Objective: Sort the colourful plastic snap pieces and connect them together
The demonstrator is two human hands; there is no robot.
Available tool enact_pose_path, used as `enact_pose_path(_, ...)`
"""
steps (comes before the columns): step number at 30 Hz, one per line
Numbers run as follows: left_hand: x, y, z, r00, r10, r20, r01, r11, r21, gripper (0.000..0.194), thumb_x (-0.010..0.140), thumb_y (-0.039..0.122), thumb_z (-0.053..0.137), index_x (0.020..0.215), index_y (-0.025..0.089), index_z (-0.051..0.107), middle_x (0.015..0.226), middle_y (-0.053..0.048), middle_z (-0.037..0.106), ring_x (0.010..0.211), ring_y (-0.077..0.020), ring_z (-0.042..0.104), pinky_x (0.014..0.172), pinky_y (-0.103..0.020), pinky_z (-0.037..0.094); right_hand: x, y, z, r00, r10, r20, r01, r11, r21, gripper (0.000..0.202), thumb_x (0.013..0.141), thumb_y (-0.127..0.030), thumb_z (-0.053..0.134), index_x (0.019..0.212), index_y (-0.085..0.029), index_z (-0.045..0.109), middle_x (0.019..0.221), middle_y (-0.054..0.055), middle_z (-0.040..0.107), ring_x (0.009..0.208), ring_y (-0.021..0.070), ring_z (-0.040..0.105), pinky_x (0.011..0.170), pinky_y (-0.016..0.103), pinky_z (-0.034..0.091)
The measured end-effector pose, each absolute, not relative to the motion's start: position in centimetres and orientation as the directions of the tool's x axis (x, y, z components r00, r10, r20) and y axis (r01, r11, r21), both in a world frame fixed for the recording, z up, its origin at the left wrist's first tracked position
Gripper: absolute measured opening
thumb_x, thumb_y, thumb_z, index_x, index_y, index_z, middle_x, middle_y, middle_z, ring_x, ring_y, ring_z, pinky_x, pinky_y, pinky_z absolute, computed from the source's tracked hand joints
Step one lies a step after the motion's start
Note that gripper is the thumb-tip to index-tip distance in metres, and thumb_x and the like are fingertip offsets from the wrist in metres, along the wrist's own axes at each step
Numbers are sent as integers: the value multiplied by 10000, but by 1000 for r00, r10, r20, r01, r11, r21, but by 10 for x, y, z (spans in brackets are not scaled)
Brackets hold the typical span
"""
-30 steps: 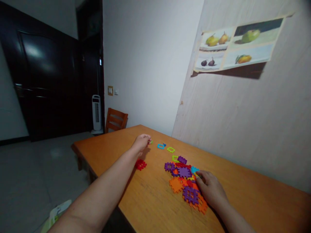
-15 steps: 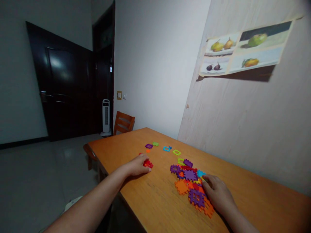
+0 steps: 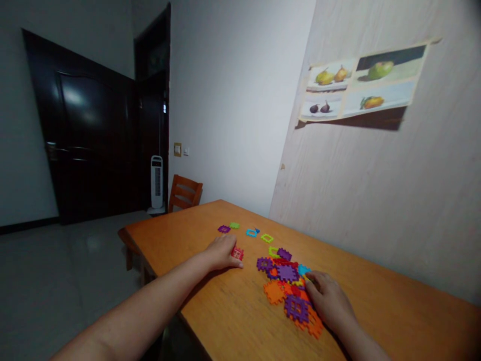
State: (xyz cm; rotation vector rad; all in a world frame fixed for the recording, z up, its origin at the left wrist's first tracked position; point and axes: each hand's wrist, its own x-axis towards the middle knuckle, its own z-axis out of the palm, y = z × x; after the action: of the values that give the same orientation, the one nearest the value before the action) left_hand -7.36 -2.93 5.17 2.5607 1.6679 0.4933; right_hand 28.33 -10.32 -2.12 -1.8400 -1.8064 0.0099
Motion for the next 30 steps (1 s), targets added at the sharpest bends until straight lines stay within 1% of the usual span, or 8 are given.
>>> enact_pose_path(3, -67, -28, 54, 390, 867, 312, 866, -460, 197, 409, 702, 506, 774, 911, 219, 571, 1003, -85, 659, 984, -283, 600, 815, -334, 417, 283, -104, -21, 91, 924, 372, 921, 64, -385, 386, 899, -389, 460, 1113, -203, 722, 1192, 95, 706, 1104, 248, 632, 985, 350, 447)
enact_pose_path(5, -61, -24, 52, 369, 874, 315, 826, -464, 320, 256, 794, 426, 691, 856, 222, 550, 868, -37, 639, 836, -215, 591, 720, -295, 394, 283, -103, -21, 94, 923, 374, 920, 63, -388, 386, 904, -394, 457, 1112, -208, 724, 1196, 94, 702, 1111, 247, 627, 990, 350, 442)
enact_pose_path(7, -52, -18, 48, 319, 889, 329, 735, -451, 507, 190, 836, 361, 633, 804, 213, 518, 763, -1, 588, 713, -161, 538, 636, -265, 351, 283, -103, -22, 98, 922, 374, 918, 61, -391, 381, 905, -396, 462, 1108, -216, 728, 1196, 90, 701, 1113, 243, 625, 989, 346, 439)
enact_pose_path(11, -21, -11, 42, 204, 913, 353, 392, -407, 825, 212, 840, 321, 622, 754, 203, 468, 659, 39, 488, 612, -114, 441, 586, -239, 316, 284, -101, -23, 98, 925, 368, 916, 61, -397, 368, 900, -388, 477, 1112, -223, 727, 1183, 81, 707, 1100, 235, 629, 983, 337, 437)
enact_pose_path(18, 38, -21, 41, 276, 941, 193, -39, -190, 981, 329, 820, 478, 647, 782, 205, 466, 594, 67, 424, 519, -89, 374, 530, -221, 289, 283, -101, -23, 100, 921, 376, 914, 64, -400, 354, 900, -393, 482, 1100, -231, 726, 1168, 77, 710, 1081, 232, 633, 958, 330, 441)
enact_pose_path(22, 48, -5, 46, 291, 938, 191, 67, -219, 973, 380, 862, 545, 563, 751, 183, 528, 670, 15, 515, 595, -109, 452, 563, -221, 337, 281, -103, -21, 101, 919, 381, 913, 67, -403, 349, 904, -388, 470, 1084, -228, 722, 1166, 74, 707, 1073, 229, 630, 961, 329, 438)
enact_pose_path(26, 48, 19, 43, 174, 957, 230, 364, -280, 888, 299, 941, 387, 427, 776, 176, 561, 749, -13, 586, 675, -125, 525, 621, -220, 388, 279, -104, -20, 112, 920, 376, 909, 58, -413, 339, 893, -378, 476, 1079, -234, 721, 1165, 70, 708, 1076, 230, 629, 963, 328, 436)
enact_pose_path(30, 50, 31, 31, 230, 948, 219, 598, -316, 737, 164, 872, 243, 510, 766, 176, 615, 766, -32, 645, 749, -157, 583, 668, -239, 409, 277, -106, -17, 129, 921, 368, 902, 45, -429, 334, 885, -364, 475, 1074, -245, 723, 1155, 66, 711, 1070, 228, 631, 952, 327, 439)
